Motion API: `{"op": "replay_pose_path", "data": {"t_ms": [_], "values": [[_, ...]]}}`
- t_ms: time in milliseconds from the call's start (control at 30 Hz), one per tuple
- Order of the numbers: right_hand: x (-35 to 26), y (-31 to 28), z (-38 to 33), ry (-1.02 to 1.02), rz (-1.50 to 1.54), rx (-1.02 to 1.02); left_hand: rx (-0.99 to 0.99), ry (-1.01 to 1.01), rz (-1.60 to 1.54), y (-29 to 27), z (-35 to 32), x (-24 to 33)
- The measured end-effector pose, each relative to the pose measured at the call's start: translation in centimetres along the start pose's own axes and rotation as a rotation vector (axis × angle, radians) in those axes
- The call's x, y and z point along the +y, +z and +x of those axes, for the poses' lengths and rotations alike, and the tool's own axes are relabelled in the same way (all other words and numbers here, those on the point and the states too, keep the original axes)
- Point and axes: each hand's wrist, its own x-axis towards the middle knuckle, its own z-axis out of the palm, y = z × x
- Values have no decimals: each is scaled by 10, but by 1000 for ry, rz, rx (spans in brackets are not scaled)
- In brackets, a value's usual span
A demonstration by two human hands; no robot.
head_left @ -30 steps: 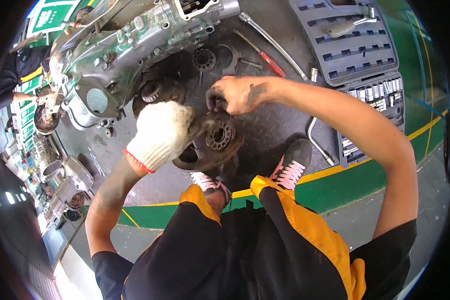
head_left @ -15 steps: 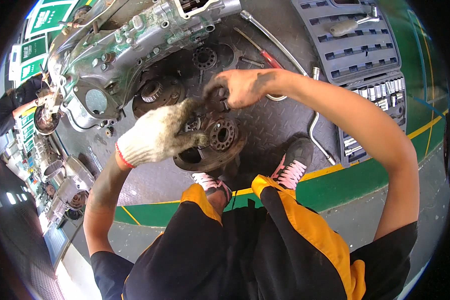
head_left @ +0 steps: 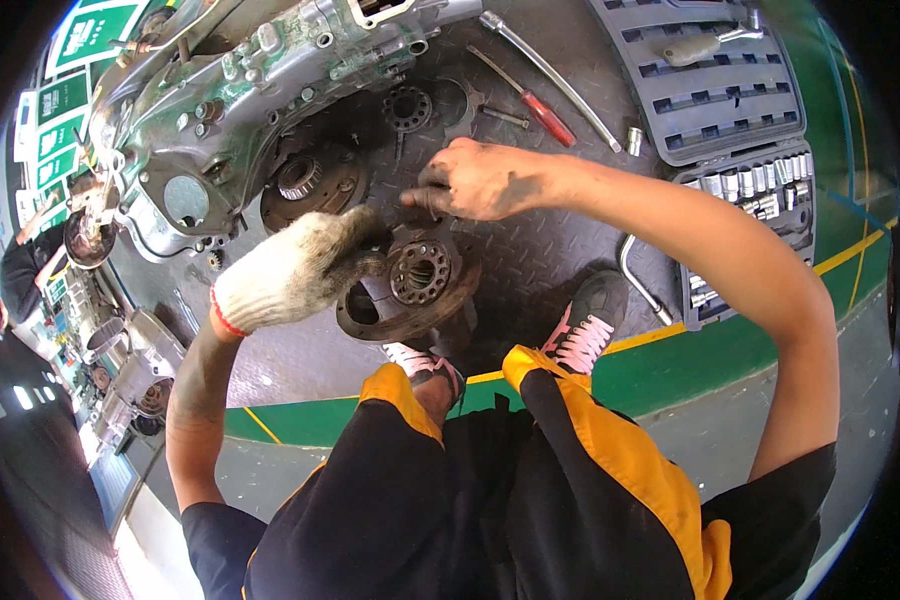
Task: Manually disassemble a vehicle differential and inspect the gears.
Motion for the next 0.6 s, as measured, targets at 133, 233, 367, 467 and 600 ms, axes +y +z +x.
{"op": "replay_pose_path", "data": {"t_ms": [133, 233, 367, 467, 600], "values": [[1, 7, 9, -216, 376, -30, -58, -80, 245, 6, 1, -5], [-1, 6, 13, -92, 202, 155, -36, -148, 459, 12, -3, -4], [-9, 2, 11, -141, -222, 103, 101, -34, 77, 10, -10, -5], [-10, -1, 6, -153, 35, 40, 7, -55, -159, 4, -12, -12], [0, 6, 10, -58, 84, 12, -105, -146, 162, 3, -5, -22]]}}
